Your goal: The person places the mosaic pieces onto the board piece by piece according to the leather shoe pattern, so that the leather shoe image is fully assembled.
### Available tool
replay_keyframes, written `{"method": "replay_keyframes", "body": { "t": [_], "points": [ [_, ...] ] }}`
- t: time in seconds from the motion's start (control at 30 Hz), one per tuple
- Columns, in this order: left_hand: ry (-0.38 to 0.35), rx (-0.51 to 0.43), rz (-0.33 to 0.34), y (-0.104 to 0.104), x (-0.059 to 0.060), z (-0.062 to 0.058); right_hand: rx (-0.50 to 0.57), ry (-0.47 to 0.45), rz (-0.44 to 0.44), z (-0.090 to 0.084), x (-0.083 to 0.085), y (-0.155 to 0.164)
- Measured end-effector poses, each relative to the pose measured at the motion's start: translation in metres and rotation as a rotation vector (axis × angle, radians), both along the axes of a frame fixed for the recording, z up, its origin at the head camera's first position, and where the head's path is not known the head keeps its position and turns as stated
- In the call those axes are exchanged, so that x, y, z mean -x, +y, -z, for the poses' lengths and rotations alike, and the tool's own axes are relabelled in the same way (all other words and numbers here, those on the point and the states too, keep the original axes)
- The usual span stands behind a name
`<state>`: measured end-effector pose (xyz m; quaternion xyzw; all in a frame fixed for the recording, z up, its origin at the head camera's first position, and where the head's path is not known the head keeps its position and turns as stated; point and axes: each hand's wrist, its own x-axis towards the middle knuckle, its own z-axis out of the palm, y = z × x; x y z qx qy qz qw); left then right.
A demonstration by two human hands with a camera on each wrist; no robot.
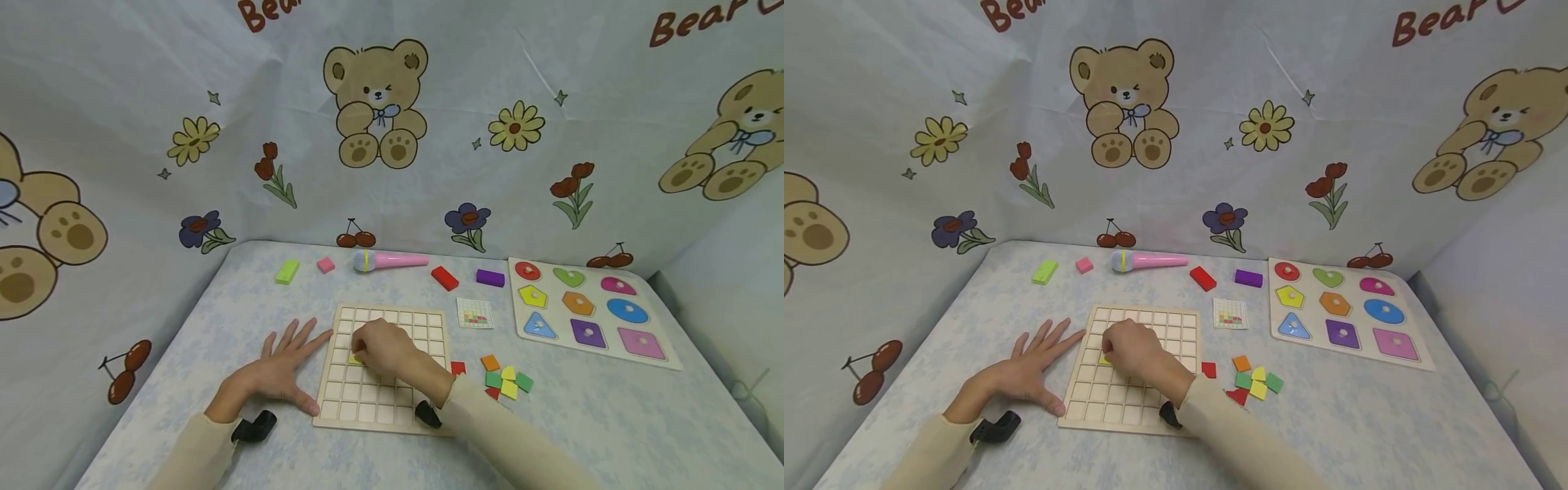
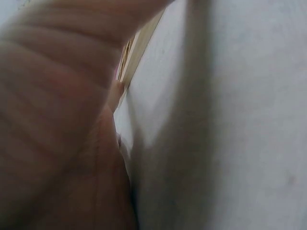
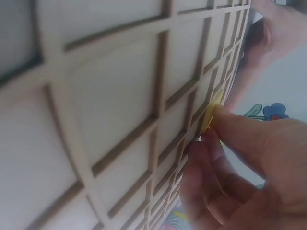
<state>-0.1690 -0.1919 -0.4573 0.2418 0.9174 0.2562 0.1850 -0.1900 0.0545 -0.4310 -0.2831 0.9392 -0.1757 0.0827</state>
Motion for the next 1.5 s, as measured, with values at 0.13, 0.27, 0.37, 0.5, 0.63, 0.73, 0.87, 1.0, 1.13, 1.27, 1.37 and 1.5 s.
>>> {"method": "replay_keyframes", "body": {
  "t": [0.13, 0.27, 0.37, 0.5, 0.63, 0.73, 0.87, 1.0, 1.13, 1.27, 1.37, 1.5],
  "points": [
    [0.005, 0.012, -0.005, 0.0, -0.001, 0.0, 0.001, 0.0, 0.0, -0.004, -0.002, 0.005],
    [0.01, 0.014, -0.002, 0.0, -0.001, 0.0, 0.067, -0.009, 0.027, -0.009, -0.007, 0.025],
    [0.013, -0.006, 0.0, 0.0, 0.001, 0.002, 0.111, -0.001, 0.07, -0.011, -0.014, 0.052],
    [0.021, -0.038, -0.002, -0.004, 0.002, 0.008, 0.129, 0.002, 0.153, -0.011, -0.026, 0.093],
    [0.04, -0.03, -0.013, -0.008, 0.003, 0.018, 0.107, -0.031, 0.268, -0.012, -0.036, 0.135],
    [0.031, -0.023, -0.021, -0.007, 0.003, 0.017, 0.055, -0.06, 0.328, -0.015, -0.044, 0.167],
    [0.028, -0.03, -0.012, -0.007, 0.001, 0.014, 0.003, -0.11, 0.383, -0.016, -0.05, 0.202],
    [0.03, -0.047, -0.011, -0.01, 0.002, 0.017, -0.02, -0.169, 0.409, -0.012, -0.049, 0.225],
    [0.022, -0.003, -0.025, -0.009, 0.003, 0.019, -0.001, -0.191, 0.37, -0.007, -0.047, 0.236],
    [0.017, -0.03, -0.02, -0.008, 0.003, 0.017, 0.024, -0.176, 0.326, -0.004, -0.047, 0.24],
    [0.015, -0.028, -0.017, -0.008, 0.003, 0.018, 0.028, -0.169, 0.309, -0.003, -0.047, 0.241],
    [0.025, 0.007, -0.016, -0.007, 0.005, 0.02, 0.016, -0.158, 0.293, -0.006, -0.048, 0.24]
  ]
}}
